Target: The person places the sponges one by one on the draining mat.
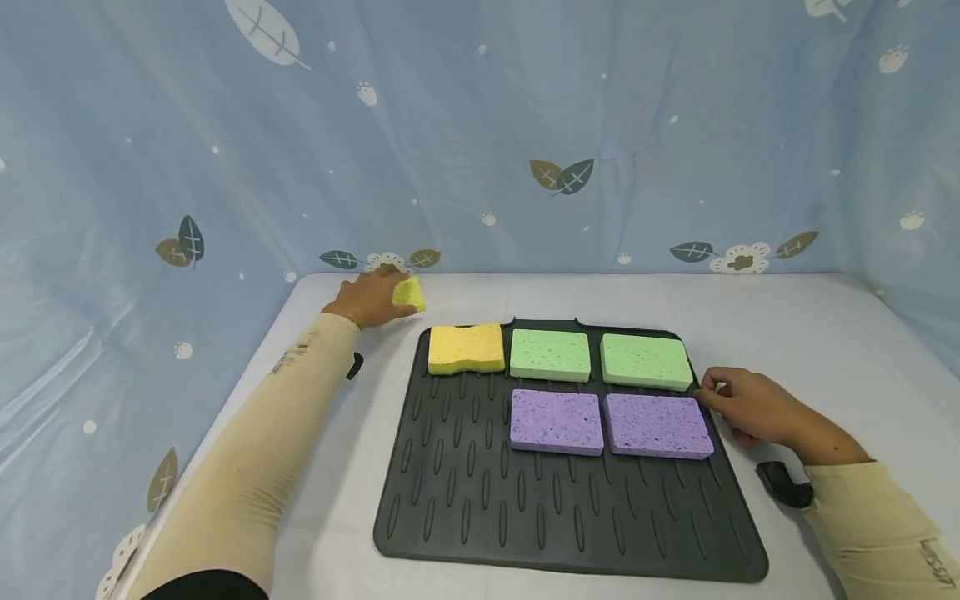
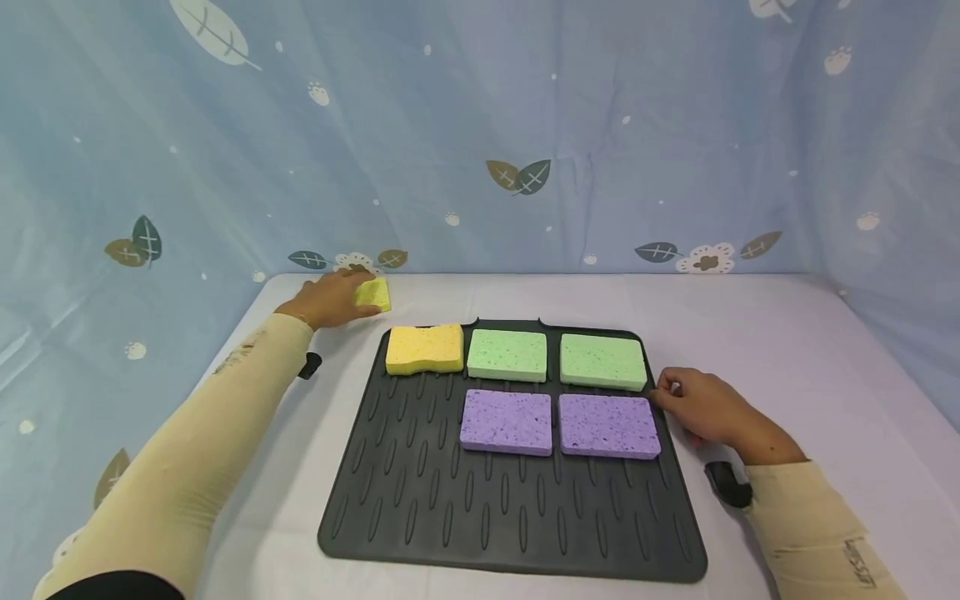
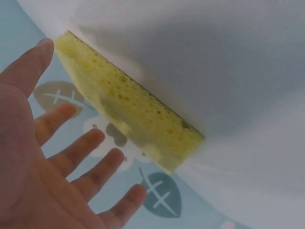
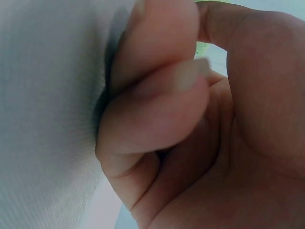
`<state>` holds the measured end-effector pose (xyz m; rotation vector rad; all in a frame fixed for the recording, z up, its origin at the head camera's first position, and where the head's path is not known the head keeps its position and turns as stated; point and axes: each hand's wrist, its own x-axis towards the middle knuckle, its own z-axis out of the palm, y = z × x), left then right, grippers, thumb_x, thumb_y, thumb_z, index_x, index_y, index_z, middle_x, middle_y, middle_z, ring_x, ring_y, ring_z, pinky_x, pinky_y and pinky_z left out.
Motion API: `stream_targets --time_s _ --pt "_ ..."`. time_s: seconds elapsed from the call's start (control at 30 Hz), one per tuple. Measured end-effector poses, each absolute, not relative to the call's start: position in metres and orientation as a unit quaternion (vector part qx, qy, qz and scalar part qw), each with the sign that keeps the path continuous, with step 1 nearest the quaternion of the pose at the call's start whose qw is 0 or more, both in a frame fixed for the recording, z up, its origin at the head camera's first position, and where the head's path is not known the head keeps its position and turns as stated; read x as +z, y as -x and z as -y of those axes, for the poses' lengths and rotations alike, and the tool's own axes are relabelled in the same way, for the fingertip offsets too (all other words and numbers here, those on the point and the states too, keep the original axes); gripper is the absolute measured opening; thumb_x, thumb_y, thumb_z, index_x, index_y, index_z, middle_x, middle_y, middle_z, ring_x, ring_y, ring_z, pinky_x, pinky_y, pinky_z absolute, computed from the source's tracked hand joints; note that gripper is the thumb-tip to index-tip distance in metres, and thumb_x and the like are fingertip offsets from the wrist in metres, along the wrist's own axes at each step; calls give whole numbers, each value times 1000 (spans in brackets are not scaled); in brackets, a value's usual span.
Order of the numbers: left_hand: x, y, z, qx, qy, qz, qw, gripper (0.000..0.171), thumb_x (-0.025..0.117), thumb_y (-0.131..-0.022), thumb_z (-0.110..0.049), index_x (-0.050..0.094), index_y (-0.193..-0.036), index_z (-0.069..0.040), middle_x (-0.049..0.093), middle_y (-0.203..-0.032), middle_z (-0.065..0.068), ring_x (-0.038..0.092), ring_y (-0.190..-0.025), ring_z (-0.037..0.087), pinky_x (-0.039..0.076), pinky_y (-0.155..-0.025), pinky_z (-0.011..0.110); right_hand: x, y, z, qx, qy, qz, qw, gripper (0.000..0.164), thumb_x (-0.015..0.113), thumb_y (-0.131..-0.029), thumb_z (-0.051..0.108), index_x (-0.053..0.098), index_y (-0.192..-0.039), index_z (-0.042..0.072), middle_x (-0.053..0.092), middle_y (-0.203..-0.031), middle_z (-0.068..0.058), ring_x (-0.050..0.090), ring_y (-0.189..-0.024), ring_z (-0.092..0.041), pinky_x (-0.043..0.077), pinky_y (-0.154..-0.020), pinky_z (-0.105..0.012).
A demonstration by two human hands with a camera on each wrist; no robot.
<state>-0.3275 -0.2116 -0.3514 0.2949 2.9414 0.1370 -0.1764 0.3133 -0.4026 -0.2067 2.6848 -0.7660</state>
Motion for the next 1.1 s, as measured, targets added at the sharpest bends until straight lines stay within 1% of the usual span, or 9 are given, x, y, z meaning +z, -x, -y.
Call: stream_targets --time_s 0.27,0.5,0.7,0.87,1.0,1.1 --pt "-355 333 219 57 -88 -989 106 75 60 -97 -49 32 -157 -15 27 -161 24 30 -141 55 22 -108 75 -402 179 -314 -271 72 -945 169 20 52 -102 26 56 -96 7 51 -54 2 50 -45 -14 39 -43 -29" --pt "-357 335 220 35 -87 -988 124 79 60 -97 -50 27 -159 -14 27 -161 25 31 -141 54 27 -107 74 -402 178 -316 -276 74 -944 167 20 53 -102 26 56 -95 7 51 -53 2 50 -44 -14 40 -43 -29" --pt "-358 337 223 32 -87 -986 142 81 58 -98 -49 21 -161 -14 21 -162 26 26 -144 55 23 -109 74 -402 180 -317 -275 72 -944 168 22 53 -103 27 56 -95 7 51 -53 2 50 -44 -14 41 -43 -29" --pt "-358 337 225 36 -91 -984 151 79 56 -99 -48 18 -161 -17 20 -163 27 23 -145 56 20 -110 76 -403 181 -318 -277 71 -944 168 23 53 -103 28 56 -96 7 51 -54 2 50 -44 -14 41 -43 -29" --pt "-359 336 224 39 -97 -981 163 78 54 -101 -48 15 -162 -19 20 -162 27 23 -144 56 21 -110 76 -404 182 -318 -276 68 -944 170 23 53 -102 28 56 -96 7 52 -54 2 51 -44 -14 41 -43 -30" --pt "-360 335 224 47 -103 -979 170 78 53 -101 -47 13 -162 -18 20 -162 27 22 -145 54 22 -112 72 -404 181 -318 -274 69 -944 171 22 53 -102 28 56 -96 7 52 -54 2 51 -44 -14 42 -43 -29"
